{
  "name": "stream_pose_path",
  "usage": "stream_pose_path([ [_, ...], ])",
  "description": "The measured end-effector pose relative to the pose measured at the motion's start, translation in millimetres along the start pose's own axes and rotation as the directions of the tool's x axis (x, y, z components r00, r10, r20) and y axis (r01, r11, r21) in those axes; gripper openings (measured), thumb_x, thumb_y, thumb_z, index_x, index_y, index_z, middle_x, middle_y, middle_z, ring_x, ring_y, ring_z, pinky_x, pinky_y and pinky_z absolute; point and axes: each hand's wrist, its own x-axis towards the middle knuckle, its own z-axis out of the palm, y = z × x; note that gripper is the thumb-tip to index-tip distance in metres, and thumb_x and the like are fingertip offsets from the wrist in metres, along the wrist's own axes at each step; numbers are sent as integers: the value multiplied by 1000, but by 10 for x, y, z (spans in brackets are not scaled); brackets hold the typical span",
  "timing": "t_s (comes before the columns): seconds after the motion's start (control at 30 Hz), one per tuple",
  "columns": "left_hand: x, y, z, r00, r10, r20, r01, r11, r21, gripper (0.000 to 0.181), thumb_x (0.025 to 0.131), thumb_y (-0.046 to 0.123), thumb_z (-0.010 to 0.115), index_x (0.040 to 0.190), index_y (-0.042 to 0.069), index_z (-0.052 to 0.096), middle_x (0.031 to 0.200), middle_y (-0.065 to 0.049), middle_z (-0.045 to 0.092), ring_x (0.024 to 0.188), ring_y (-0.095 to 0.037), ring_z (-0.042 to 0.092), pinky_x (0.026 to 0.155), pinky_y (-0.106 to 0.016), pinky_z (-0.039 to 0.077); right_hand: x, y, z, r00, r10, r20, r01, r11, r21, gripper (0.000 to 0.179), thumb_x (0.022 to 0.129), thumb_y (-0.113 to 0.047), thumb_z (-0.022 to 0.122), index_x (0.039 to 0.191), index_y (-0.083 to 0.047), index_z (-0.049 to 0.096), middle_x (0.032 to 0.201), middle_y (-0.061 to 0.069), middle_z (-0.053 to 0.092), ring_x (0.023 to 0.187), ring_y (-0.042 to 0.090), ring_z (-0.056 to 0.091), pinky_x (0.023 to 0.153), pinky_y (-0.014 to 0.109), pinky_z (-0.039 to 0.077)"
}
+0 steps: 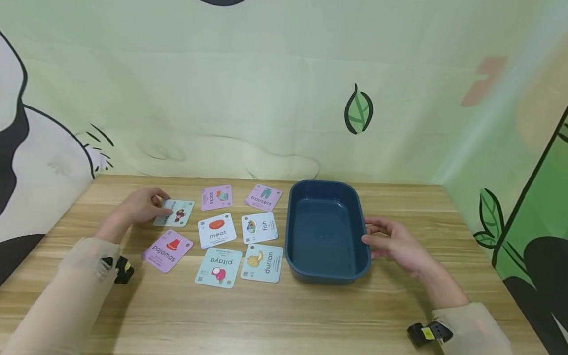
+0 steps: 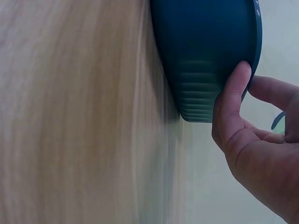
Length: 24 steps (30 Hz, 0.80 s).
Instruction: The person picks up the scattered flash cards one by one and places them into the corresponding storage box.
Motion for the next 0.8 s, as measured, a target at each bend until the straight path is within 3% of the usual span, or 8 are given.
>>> stream_pose_path([
  [0.33,9,-83,-15,999,-40,-23,39,997,-64,29,97,18,70,116,-2,59,118,-27,58,99,-37,54,79,-42,46,-5,-15,3,1000,-1,2,1,1000,-6,63,103,-9,59,152,14,28,131,26,43,99,12,62,79,32,57],
  [0.8,-26,-223,-81,1000,-24,6,24,993,-115,28,99,21,66,115,-2,62,113,-23,59,99,-36,51,80,-42,41,-2,-15,9,1000,-12,3,12,1000,6,62,103,-8,60,151,15,28,128,25,45,97,13,62,78,33,58],
])
